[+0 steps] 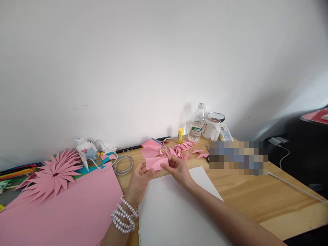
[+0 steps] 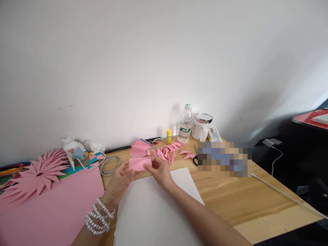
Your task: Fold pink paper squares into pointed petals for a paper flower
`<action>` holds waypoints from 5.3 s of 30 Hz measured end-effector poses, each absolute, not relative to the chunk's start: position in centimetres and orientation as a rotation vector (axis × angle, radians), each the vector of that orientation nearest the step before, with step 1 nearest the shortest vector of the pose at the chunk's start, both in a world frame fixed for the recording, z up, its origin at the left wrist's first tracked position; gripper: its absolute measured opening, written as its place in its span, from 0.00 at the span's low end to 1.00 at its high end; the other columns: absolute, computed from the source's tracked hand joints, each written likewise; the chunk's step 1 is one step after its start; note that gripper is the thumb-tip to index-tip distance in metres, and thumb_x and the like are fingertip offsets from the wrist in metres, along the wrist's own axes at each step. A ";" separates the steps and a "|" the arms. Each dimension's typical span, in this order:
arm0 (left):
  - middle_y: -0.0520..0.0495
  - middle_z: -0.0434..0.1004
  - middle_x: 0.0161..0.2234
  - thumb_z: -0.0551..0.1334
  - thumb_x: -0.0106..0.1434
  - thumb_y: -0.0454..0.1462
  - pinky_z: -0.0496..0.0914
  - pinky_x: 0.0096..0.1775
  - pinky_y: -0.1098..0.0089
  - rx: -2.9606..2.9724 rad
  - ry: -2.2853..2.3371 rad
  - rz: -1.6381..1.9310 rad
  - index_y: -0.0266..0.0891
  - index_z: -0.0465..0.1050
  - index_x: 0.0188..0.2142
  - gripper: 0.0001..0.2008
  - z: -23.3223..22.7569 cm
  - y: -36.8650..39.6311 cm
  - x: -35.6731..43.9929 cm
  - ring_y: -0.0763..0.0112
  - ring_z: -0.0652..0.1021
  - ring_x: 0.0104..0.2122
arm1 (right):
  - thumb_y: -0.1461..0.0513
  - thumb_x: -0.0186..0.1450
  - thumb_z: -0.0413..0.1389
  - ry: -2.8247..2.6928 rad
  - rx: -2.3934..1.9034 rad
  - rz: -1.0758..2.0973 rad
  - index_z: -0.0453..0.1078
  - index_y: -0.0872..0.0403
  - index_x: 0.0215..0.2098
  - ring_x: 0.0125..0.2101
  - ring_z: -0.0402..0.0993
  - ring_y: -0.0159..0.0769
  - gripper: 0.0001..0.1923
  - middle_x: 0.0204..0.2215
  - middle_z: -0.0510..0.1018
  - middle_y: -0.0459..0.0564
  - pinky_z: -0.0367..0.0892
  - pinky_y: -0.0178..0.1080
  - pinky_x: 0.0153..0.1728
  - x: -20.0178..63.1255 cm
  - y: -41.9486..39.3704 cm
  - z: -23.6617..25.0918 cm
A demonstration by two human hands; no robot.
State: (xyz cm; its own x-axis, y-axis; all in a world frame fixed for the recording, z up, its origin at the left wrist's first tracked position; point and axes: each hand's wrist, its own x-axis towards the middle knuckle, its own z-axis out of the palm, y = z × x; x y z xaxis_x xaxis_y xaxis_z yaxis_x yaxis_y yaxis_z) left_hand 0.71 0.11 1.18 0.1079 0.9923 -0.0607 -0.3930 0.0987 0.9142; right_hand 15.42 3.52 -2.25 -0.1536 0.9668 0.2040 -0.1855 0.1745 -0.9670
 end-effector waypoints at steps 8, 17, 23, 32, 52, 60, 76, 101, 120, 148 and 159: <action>0.42 0.77 0.33 0.66 0.45 0.35 0.71 0.38 0.62 0.854 1.131 1.323 0.31 0.72 0.33 0.14 0.3 0.0 1.5 0.63 0.76 0.33 | 0.57 0.47 0.62 -1.259 -0.764 1.352 0.62 0.54 0.37 0.25 0.67 0.29 0.22 0.22 0.68 0.42 0.65 0.33 0.27 14.9 3.2 -2.4; 0.42 0.78 0.32 0.67 0.44 0.35 0.71 0.39 0.62 0.794 1.075 1.350 0.31 0.74 0.32 0.14 -0.1 0.1 1.4 0.63 0.77 0.33 | 0.52 0.47 0.60 -1.259 -0.754 1.361 0.67 0.54 0.34 0.23 0.66 0.29 0.20 0.21 0.68 0.43 0.65 0.35 0.26 14.9 3.2 -2.1; 0.44 0.78 0.29 0.68 0.42 0.36 0.73 0.36 0.64 0.771 1.077 1.388 0.32 0.74 0.29 0.12 0.0 0.2 1.4 0.64 0.77 0.31 | 0.54 0.45 0.62 -1.247 -0.777 1.348 0.66 0.55 0.29 0.20 0.63 0.27 0.17 0.18 0.65 0.40 0.62 0.32 0.22 14.9 3.1 -1.9; 0.44 0.78 0.29 0.67 0.44 0.37 0.73 0.34 0.63 0.803 1.066 1.412 0.31 0.75 0.29 0.13 -0.3 0.3 1.3 0.63 0.76 0.31 | 0.55 0.49 0.60 -1.329 -0.810 1.317 0.67 0.55 0.37 0.19 0.61 0.25 0.19 0.18 0.64 0.40 0.61 0.31 0.21 15.1 3.1 -2.1; 0.46 0.77 0.27 0.65 0.47 0.40 0.73 0.33 0.64 0.863 1.099 1.395 0.32 0.75 0.31 0.14 -0.3 0.2 1.2 0.67 0.76 0.29 | 0.57 0.50 0.59 -1.327 -0.856 1.359 0.69 0.58 0.27 0.21 0.63 0.27 0.12 0.20 0.68 0.44 0.59 0.31 0.22 15.0 3.0 -2.3; 0.45 0.77 0.28 0.64 0.48 0.40 0.73 0.33 0.64 0.858 1.079 1.419 0.31 0.75 0.32 0.14 -0.2 0.2 1.3 0.66 0.75 0.29 | 0.56 0.49 0.59 -1.334 -0.873 1.352 0.67 0.58 0.25 0.21 0.60 0.27 0.13 0.19 0.66 0.43 0.56 0.31 0.21 15.0 3.2 -2.4; 0.46 0.77 0.27 0.64 0.48 0.39 0.73 0.33 0.65 0.841 1.070 1.437 0.33 0.76 0.30 0.12 -0.2 0.2 1.4 0.68 0.75 0.28 | 0.54 0.45 0.62 -1.223 -0.856 1.380 0.64 0.56 0.23 0.19 0.63 0.28 0.16 0.18 0.67 0.42 0.58 0.31 0.20 14.9 3.1 -2.2; 0.46 0.77 0.28 0.64 0.48 0.40 0.71 0.31 0.68 0.871 1.098 1.435 0.33 0.75 0.30 0.12 -0.2 0.1 1.6 0.67 0.75 0.29 | 0.53 0.46 0.61 -1.249 -0.883 1.374 0.65 0.57 0.23 0.19 0.61 0.27 0.16 0.18 0.67 0.43 0.56 0.31 0.20 15.0 3.2 -2.3; 0.47 0.76 0.24 0.66 0.44 0.40 0.71 0.29 0.68 0.849 1.151 1.475 0.32 0.75 0.28 0.13 -0.1 0.2 1.4 0.68 0.74 0.25 | 0.54 0.45 0.62 -1.238 -0.863 1.381 0.67 0.56 0.23 0.19 0.61 0.27 0.15 0.18 0.67 0.43 0.56 0.31 0.20 15.1 3.3 -2.5; 0.45 0.77 0.25 0.67 0.40 0.37 0.69 0.32 0.69 1.094 1.296 1.377 0.34 0.76 0.28 0.13 -0.1 0.7 0.3 0.66 0.75 0.28 | 0.53 0.46 0.61 -1.317 -0.910 1.308 0.66 0.56 0.22 0.18 0.58 0.26 0.15 0.17 0.65 0.42 0.55 0.31 0.19 15.1 3.4 -2.4; 0.46 0.75 0.21 0.65 0.44 0.39 0.65 0.24 0.74 1.315 1.419 1.211 0.35 0.75 0.22 0.08 0.1 0.6 0.0 0.71 0.71 0.21 | 0.52 0.49 0.58 -1.298 -0.890 1.322 0.60 0.56 0.20 0.17 0.54 0.24 0.17 0.16 0.60 0.40 0.52 0.30 0.19 15.2 3.6 -2.4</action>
State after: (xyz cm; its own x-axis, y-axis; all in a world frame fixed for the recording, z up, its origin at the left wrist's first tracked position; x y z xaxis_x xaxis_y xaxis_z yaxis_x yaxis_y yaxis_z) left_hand 0.00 0.61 0.10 -0.1043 0.9940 0.0343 0.1899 -0.0140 0.9817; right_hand 15.21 3.61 -2.35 -0.1913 0.9699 0.1503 -0.1681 0.1185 -0.9786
